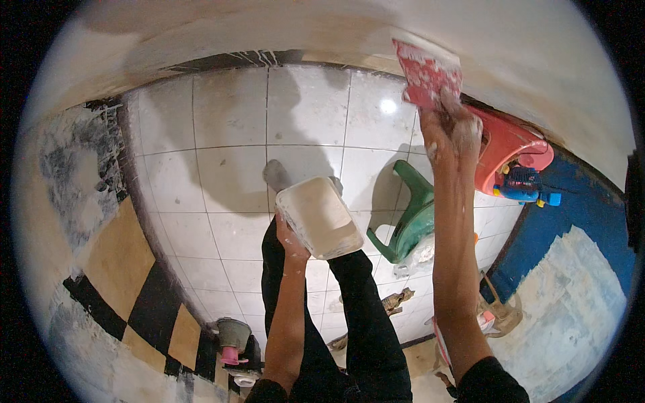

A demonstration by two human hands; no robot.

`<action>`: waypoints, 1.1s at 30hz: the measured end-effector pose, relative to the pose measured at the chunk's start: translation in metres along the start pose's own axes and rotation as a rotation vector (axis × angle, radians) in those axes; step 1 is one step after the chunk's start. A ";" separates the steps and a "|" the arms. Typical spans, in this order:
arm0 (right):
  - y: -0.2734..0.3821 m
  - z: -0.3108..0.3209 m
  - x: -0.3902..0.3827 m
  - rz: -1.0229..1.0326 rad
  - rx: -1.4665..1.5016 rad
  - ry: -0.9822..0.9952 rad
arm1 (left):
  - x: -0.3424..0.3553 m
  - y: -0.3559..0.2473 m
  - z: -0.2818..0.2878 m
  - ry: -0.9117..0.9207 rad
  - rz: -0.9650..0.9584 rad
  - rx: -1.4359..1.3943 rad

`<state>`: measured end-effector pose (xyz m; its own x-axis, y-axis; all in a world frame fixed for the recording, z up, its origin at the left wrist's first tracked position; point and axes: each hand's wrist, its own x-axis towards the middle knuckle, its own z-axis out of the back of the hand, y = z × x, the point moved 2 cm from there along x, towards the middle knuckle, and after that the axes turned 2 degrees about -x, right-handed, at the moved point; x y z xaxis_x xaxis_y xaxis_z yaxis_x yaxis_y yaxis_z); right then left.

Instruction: The person applies white plaster to a room wall using a scraper, dipping the scraper into a small plastic container to retrieve more plaster and spreading it across the wall and upper corner.

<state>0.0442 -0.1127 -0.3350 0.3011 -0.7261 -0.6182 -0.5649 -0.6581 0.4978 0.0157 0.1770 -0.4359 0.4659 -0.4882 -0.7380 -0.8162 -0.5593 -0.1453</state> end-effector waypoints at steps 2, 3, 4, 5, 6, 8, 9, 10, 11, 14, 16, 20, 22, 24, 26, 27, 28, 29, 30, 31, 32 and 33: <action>-0.007 0.007 0.000 -0.044 0.013 -0.036 | 0.002 -0.003 -0.007 0.027 -0.001 -0.020; -0.021 0.018 0.009 -0.099 -0.023 -0.046 | 0.002 -0.006 -0.008 0.049 -0.014 -0.029; -0.033 0.032 0.021 -0.144 -0.058 -0.058 | 0.004 -0.006 -0.010 0.077 -0.020 -0.038; -0.050 0.043 0.039 -0.185 -0.110 -0.055 | 0.005 -0.009 -0.011 0.101 -0.032 -0.043; -0.067 0.053 0.061 -0.223 -0.161 -0.051 | 0.007 -0.011 -0.012 0.127 -0.043 -0.047; -0.092 0.061 0.102 -0.226 -0.171 0.161 | 0.012 -0.018 -0.019 0.161 -0.055 -0.045; -0.094 0.058 0.124 -0.196 -0.152 0.125 | 0.014 -0.020 -0.025 0.165 -0.054 -0.040; -0.092 0.054 0.145 -0.168 -0.131 0.088 | 0.016 -0.022 -0.030 0.170 -0.054 -0.033; -0.099 0.048 0.143 -0.159 -0.112 0.044 | 0.014 -0.025 -0.031 0.199 -0.056 -0.049; -0.089 0.030 0.115 -0.221 -0.017 0.112 | 0.011 -0.029 -0.031 0.300 -0.052 -0.152; -0.080 0.027 0.063 -0.152 -0.085 0.133 | 0.011 -0.028 -0.025 0.339 -0.055 -0.217; -0.084 0.031 0.038 -0.187 -0.116 0.006 | 0.012 -0.029 -0.006 0.146 -0.107 -0.011; -0.113 0.054 0.074 -0.225 -0.169 0.016 | 0.015 -0.032 0.004 -0.004 -0.093 0.088; -0.137 0.071 0.120 -0.257 -0.188 0.131 | 0.023 -0.034 0.006 -0.129 -0.142 0.081; -0.145 0.059 0.150 -0.199 -0.103 0.282 | 0.027 -0.038 0.006 -0.201 -0.192 0.085; -0.142 0.055 0.161 -0.163 -0.064 0.356 | 0.029 -0.039 0.002 -0.201 -0.207 0.093; -0.141 0.048 0.163 -0.278 -0.124 0.282 | 0.025 -0.043 0.002 -0.218 -0.234 0.103; -0.146 0.036 0.141 -0.188 -0.346 0.336 | 0.020 -0.047 0.008 -0.241 -0.252 0.124; -0.144 0.028 0.115 -0.144 -0.391 0.333 | 0.017 -0.049 0.009 -0.250 -0.265 0.141; -0.140 0.020 0.089 -0.096 -0.438 0.326 | 0.015 -0.050 0.010 -0.256 -0.275 0.156; -0.132 0.018 0.071 -0.094 -0.312 0.251 | 0.015 -0.047 0.010 -0.278 -0.255 0.122; -0.128 0.018 0.063 -0.092 -0.184 0.176 | 0.016 -0.044 0.012 -0.301 -0.236 0.089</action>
<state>0.1221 -0.0705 -0.4489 0.4827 -0.6745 -0.5586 -0.3845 -0.7363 0.5568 0.0549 0.2020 -0.4494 0.5339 -0.1275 -0.8359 -0.7312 -0.5660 -0.3807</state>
